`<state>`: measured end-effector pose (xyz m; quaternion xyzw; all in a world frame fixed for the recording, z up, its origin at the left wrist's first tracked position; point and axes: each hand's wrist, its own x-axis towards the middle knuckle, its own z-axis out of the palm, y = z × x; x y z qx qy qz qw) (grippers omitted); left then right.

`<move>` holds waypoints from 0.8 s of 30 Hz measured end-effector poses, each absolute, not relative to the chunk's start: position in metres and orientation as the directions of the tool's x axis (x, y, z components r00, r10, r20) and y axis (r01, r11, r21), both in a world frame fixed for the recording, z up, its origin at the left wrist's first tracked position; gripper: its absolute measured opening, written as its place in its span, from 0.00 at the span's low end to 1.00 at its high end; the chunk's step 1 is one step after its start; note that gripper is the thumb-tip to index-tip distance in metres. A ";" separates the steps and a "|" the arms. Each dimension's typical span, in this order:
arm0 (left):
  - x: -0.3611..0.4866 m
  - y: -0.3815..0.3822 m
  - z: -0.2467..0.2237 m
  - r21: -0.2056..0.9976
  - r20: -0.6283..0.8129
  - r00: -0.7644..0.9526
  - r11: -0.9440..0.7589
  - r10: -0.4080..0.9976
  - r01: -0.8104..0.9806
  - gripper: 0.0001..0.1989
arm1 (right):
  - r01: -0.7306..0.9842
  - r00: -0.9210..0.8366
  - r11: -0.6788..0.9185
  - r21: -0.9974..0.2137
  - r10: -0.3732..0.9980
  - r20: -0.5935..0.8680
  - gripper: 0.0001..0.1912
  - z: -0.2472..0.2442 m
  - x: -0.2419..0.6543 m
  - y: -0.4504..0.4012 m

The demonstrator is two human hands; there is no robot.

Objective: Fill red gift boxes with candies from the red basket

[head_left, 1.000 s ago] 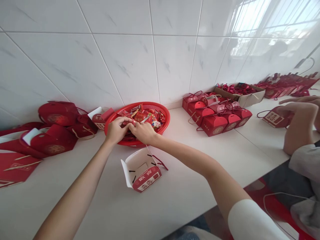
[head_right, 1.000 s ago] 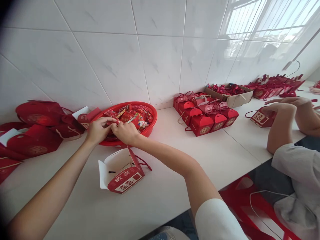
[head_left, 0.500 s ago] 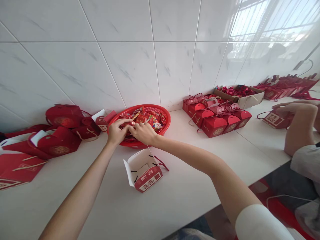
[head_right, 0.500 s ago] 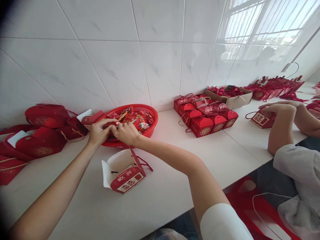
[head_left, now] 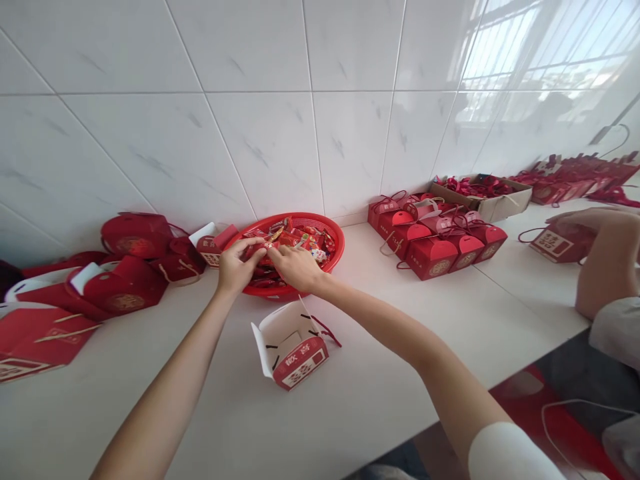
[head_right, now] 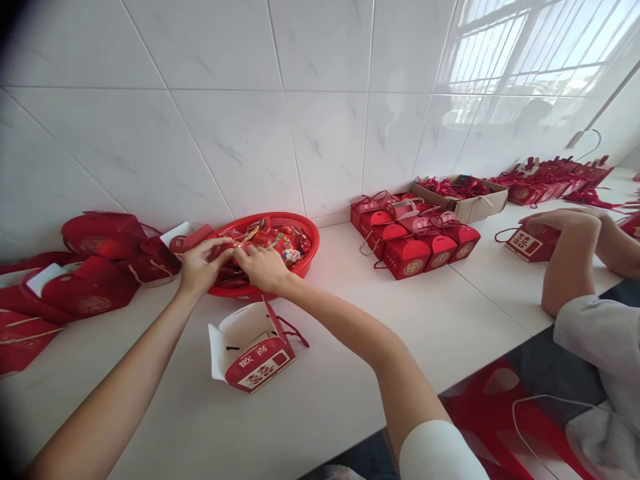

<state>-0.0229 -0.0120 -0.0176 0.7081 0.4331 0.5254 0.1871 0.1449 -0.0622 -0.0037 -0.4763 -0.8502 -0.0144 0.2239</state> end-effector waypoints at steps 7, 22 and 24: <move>-0.023 -0.012 -0.020 0.771 0.547 0.014 -0.510 0.837 0.381 0.21 | 0.040 0.056 0.362 -0.931 0.930 0.364 0.10 -0.020 0.170 -0.042; -0.020 -0.022 -0.013 0.755 0.507 0.225 -0.554 0.832 0.351 0.13 | -0.351 0.067 0.229 -0.908 0.973 0.219 0.19 -0.015 0.165 -0.048; -0.020 -0.024 -0.012 0.756 0.497 0.227 -0.546 0.837 0.361 0.13 | -0.345 0.073 0.235 -0.908 0.972 0.224 0.18 -0.016 0.165 -0.048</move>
